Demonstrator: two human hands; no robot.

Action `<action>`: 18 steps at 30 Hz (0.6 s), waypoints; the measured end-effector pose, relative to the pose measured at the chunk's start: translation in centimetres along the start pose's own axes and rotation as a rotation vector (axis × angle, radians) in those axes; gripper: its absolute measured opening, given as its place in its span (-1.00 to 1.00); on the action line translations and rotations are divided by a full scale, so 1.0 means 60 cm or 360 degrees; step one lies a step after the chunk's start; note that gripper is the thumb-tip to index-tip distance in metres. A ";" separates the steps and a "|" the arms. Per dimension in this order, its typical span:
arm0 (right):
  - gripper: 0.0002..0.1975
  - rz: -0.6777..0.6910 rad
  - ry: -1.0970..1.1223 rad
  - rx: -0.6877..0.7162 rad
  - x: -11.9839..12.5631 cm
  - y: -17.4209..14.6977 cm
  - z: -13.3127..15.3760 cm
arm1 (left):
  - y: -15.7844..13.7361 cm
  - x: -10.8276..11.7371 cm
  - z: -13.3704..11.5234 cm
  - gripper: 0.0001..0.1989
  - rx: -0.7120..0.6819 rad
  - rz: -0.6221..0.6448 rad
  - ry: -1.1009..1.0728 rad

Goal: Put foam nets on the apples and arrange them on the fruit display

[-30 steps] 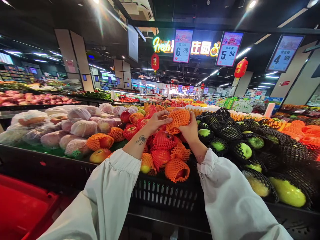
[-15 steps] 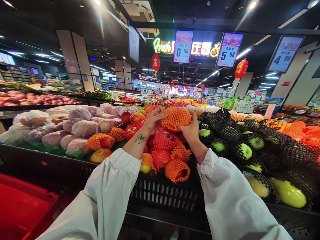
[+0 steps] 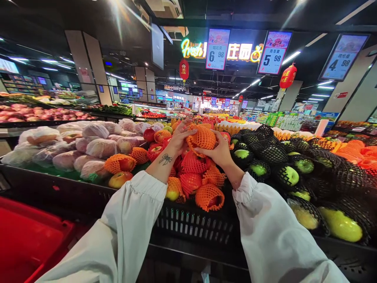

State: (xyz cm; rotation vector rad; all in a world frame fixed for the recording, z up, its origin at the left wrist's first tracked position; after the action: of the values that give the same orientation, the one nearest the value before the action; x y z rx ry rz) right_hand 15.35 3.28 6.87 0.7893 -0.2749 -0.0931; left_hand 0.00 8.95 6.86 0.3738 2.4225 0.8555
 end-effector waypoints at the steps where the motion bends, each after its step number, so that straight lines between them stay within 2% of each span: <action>1: -0.19 -0.0009 0.0151 -0.0074 -0.001 0.000 -0.006 | 0.001 0.002 0.004 -0.39 0.0024 -0.0011 0.0008; 4: -0.31 -0.0060 0.0567 -0.0265 -0.003 0.000 -0.022 | 0.001 0.006 0.020 -0.49 0.0125 -0.0037 0.0043; 9: -0.49 -0.0147 0.0928 -0.0557 -0.002 -0.002 -0.048 | -0.003 0.005 0.035 -0.55 0.0245 -0.0030 0.0040; 13: -0.46 -0.0300 0.1005 -0.0820 0.009 -0.007 -0.077 | -0.009 -0.010 0.034 -0.59 0.0312 0.0077 0.0068; 18: -0.46 -0.0389 0.1054 -0.0881 0.017 -0.008 -0.091 | -0.018 -0.030 0.021 -0.51 0.0286 0.0221 0.0080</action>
State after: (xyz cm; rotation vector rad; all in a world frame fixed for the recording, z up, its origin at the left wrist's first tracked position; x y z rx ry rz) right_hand 17.88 6.52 3.09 0.2656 0.4644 -0.1250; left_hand 2.09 8.01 6.08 0.6007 2.5523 0.7138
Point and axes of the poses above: each hand's wrist, its own y-axis towards the middle knuckle, its own x-axis out of the back of the hand, z = x × y, the point moved 10 cm from there along y, towards the middle knuckle, and after that the axes turned 5 degrees about -x, right-handed, at the moved point
